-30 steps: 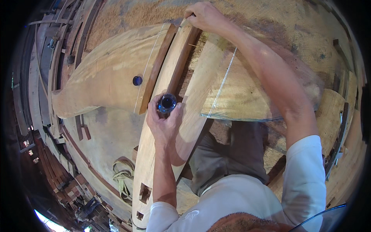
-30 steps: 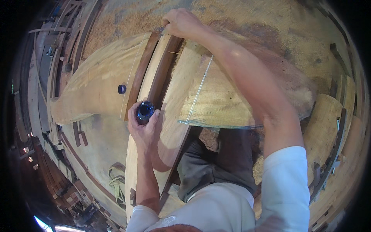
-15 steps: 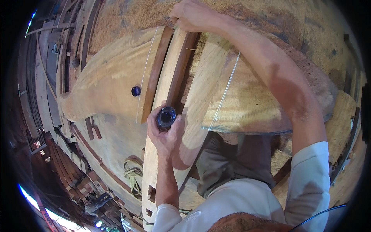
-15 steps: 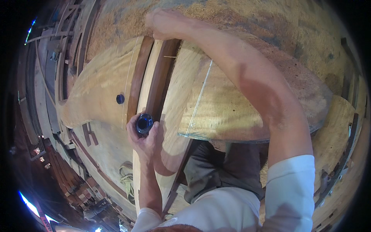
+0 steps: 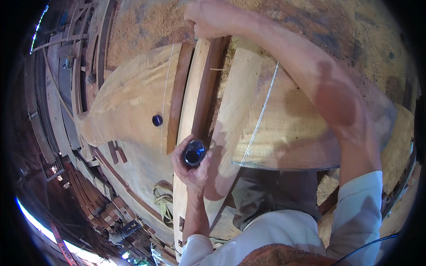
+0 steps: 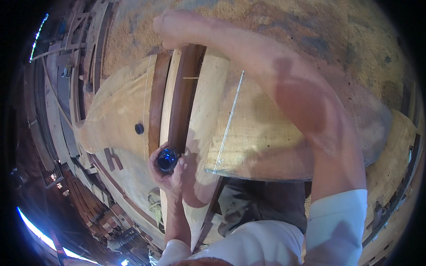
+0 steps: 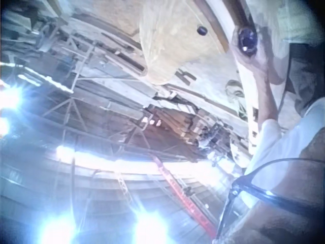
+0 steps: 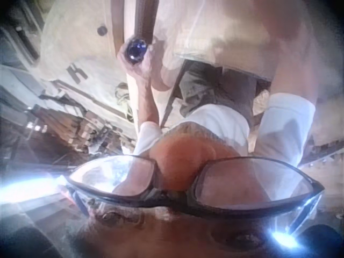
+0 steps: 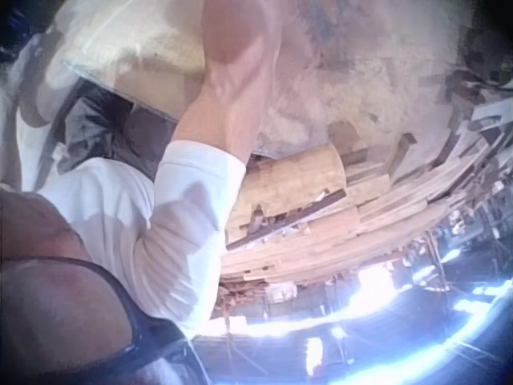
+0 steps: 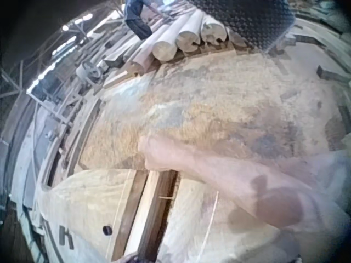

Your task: The person applies a dark liquid finish to a curved wooden piece using a small brush. They repeatedly dip the brush into a small bottle and carefully coat the surface, including edges and recessed areas, in a woodworking shop.

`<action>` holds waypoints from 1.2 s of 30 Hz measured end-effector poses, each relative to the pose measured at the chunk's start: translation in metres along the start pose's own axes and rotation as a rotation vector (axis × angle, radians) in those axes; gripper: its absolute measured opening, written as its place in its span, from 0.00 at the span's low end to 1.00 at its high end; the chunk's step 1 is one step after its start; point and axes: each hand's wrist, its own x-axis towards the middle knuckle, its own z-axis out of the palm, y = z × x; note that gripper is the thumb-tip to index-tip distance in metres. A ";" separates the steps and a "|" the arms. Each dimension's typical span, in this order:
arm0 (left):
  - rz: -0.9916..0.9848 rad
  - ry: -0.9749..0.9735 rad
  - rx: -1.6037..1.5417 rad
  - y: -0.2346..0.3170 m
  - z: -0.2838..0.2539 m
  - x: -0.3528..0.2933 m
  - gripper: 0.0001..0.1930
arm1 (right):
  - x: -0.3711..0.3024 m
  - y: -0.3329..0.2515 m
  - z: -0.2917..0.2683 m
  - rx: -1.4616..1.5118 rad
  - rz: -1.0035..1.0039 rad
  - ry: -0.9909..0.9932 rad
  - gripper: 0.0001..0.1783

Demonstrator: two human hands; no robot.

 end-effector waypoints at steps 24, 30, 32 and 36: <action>0.161 -0.203 0.063 0.005 0.064 0.112 0.44 | 0.021 0.020 -0.015 0.230 0.033 -0.243 0.08; 0.208 -0.221 0.081 0.003 0.060 0.112 0.45 | 0.019 0.017 -0.011 0.261 0.082 -0.230 0.06; 0.221 -0.281 0.121 0.006 0.055 0.116 0.45 | 0.021 0.019 -0.015 0.286 0.123 -0.254 0.06; 0.245 -0.300 0.137 0.007 0.056 0.119 0.46 | 0.021 0.022 -0.022 0.324 0.165 -0.306 0.06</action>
